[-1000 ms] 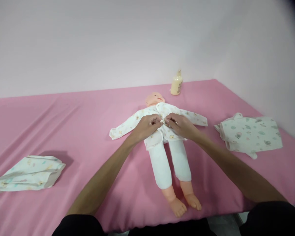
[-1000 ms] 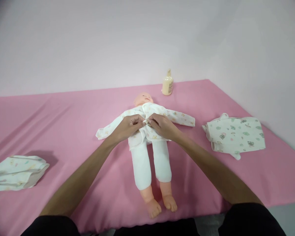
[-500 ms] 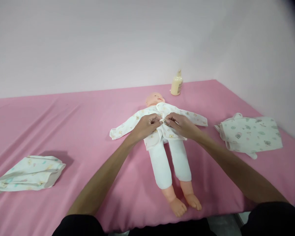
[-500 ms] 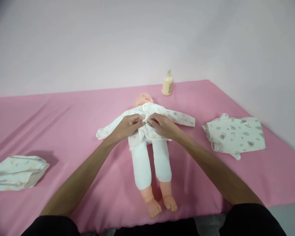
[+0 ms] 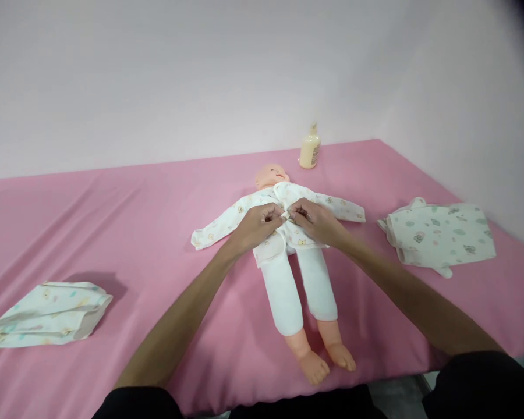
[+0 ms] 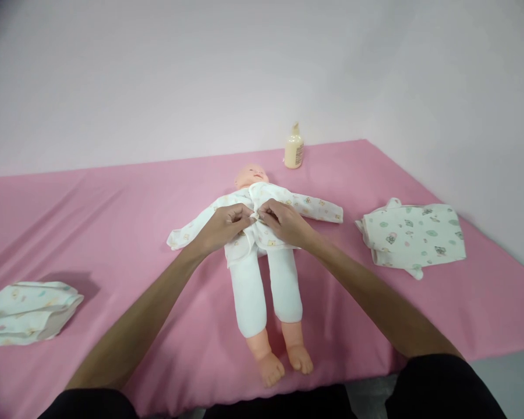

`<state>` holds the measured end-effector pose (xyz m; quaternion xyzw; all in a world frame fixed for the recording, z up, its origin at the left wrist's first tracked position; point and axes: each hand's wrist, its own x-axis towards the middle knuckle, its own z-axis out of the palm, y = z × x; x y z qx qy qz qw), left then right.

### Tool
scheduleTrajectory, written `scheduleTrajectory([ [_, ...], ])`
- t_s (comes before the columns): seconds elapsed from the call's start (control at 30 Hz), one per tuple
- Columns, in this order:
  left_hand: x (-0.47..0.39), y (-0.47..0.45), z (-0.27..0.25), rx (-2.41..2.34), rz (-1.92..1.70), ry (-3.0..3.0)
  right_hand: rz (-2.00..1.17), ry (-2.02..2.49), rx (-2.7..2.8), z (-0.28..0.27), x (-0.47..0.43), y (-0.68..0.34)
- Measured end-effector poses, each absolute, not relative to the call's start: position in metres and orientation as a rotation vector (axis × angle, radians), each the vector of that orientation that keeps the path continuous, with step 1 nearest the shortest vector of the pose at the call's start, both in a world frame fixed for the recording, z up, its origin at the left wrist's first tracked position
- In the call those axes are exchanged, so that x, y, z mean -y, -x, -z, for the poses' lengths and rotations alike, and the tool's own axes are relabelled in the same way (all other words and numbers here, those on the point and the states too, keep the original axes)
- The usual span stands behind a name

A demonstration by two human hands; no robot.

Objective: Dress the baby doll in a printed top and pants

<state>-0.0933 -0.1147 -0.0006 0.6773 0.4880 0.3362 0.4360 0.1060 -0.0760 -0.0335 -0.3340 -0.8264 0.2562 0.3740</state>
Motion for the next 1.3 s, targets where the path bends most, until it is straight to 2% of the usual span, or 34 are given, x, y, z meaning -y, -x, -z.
scheduleTrajectory([
  [0.23, 0.113, 0.095, 0.000, -1.212, -0.839, -1.609, -0.877, 0.887, 2.117, 0.021, 0.081, -0.113],
  [0.6, 0.113, 0.097, 0.002, -1.179, -0.854, -1.646, -0.958, 0.908, 2.075, 0.022, 0.081, -0.112],
  [0.97, 0.115, 0.094, 0.002, -1.194, -0.836, -1.722, -0.942, 0.920, 2.060, 0.025, 0.080, -0.111],
  [1.3, 0.116, 0.092, 0.003, -1.256, -0.852, -1.654, -0.737, 0.877, 2.149, 0.020, 0.082, -0.114],
])
